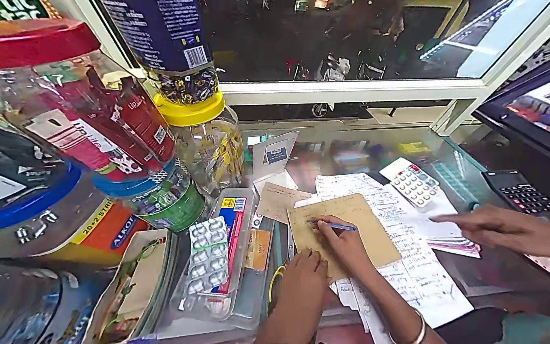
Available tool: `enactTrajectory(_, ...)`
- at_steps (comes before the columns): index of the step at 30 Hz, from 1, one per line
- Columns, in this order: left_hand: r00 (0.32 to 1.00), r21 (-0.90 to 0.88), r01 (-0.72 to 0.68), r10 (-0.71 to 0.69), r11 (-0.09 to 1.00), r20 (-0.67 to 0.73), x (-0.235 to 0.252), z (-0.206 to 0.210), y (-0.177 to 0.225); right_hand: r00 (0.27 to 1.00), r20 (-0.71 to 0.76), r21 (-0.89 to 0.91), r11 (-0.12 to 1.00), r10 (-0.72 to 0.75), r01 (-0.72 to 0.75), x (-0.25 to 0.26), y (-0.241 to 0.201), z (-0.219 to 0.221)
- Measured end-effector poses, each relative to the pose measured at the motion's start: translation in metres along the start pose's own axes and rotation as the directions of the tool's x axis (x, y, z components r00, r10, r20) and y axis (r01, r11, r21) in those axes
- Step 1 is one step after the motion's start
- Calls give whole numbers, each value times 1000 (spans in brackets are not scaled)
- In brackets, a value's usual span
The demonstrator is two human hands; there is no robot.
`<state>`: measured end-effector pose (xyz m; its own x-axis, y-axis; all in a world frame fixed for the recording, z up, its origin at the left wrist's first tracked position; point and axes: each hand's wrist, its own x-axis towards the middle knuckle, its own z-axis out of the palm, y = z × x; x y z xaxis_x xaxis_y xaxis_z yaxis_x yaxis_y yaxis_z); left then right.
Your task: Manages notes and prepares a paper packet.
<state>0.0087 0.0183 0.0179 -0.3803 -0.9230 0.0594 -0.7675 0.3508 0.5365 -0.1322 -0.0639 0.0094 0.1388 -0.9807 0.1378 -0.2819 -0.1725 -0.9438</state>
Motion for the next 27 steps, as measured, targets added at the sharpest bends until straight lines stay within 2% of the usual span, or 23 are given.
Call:
enactTrajectory(2, 1000, -3, 15, -14, 1000, 28, 4, -2, -1, 999, 39, -22, 1000, 4, -3, 6, 4, 2)
enactTrajectory(4, 989, -16, 60, -58, 998, 138, 9, -8, 1, 999, 13, -101, 994, -45, 46, 7, 8, -1)
enactTrajectory(6, 970, -21, 86, -79, 996, 228, 11, -13, 4, 995, -48, -208, 975, -87, 76, 8, 13, -14)
enactTrajectory(9, 972, -25, 65, -58, 998, 228, 11, -14, 2, 978, -177, -326, 944, -110, 47, 17, 23, -47)
enactTrajectory(12, 954, -30, 108, -95, 994, 285, 15, -21, 4, 957, -271, -347, 938, -101, 1, 27, 28, -69)
enactTrajectory(14, 951, -31, 139, -125, 990, 283, 19, -23, 4, 972, -224, -261, 965, -77, 16, 25, 17, -57)
enactTrajectory(17, 951, 26, 153, -154, 988, 269, 25, -22, 5, 997, -34, -75, 995, -73, 71, 20, -2, -14)
enactTrajectory(19, 954, 72, 150, -163, 986, 250, 28, -20, 6, 996, 39, -66, 995, -76, 78, 23, -3, 1)
enactTrajectory(22, 954, 99, 147, -168, 984, 249, 29, -18, 6, 996, 32, -170, 982, -84, 88, 27, 5, -6)
enactTrajectory(27, 944, 96, 153, -175, 983, 281, 28, -20, 7, 992, -125, -263, 965, -12, -21, 11, 16, -64)
